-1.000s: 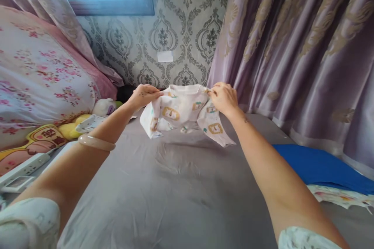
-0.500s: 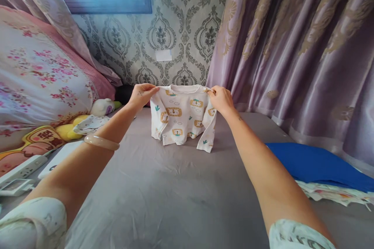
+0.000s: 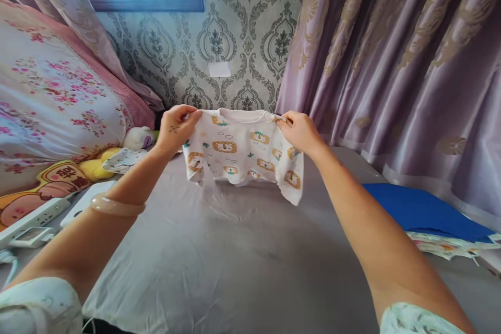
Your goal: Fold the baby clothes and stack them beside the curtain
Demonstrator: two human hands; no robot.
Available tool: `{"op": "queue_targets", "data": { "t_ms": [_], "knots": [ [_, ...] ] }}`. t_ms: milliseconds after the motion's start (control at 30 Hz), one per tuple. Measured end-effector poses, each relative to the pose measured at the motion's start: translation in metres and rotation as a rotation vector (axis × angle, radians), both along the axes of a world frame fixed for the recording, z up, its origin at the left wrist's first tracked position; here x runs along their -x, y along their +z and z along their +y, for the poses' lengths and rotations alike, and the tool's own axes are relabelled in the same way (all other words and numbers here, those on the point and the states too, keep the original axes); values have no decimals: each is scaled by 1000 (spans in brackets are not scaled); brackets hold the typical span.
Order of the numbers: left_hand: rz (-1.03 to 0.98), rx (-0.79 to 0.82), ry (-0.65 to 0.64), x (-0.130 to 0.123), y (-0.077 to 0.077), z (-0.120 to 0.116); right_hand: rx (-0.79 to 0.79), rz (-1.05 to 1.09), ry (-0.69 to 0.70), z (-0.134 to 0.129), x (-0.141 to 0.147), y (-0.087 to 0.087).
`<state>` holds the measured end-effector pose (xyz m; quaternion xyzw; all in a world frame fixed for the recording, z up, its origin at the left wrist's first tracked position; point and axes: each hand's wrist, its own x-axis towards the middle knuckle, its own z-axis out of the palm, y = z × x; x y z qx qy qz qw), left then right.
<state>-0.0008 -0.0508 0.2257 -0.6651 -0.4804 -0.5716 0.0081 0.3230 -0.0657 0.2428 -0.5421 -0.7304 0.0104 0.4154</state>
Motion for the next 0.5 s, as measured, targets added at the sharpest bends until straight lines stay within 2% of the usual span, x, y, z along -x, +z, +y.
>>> {"op": "queue_targets", "data": {
  "t_ms": [133,233,300,400,500],
  "knots": [
    [47,-65,11,19,23,-46,157,48,168,-40,-8,22],
    [43,-51,-11,30,42,-70,222,74,147,-56,-14,37],
    [38,16,-53,35,49,-73,278,87,114,-54,-17,41],
    [60,203,-115,38,41,-57,433,88,169,-36,-19,29],
    [159,439,-154,35,6,-22,617,25,227,-10,-17,-2]
  ]
}}
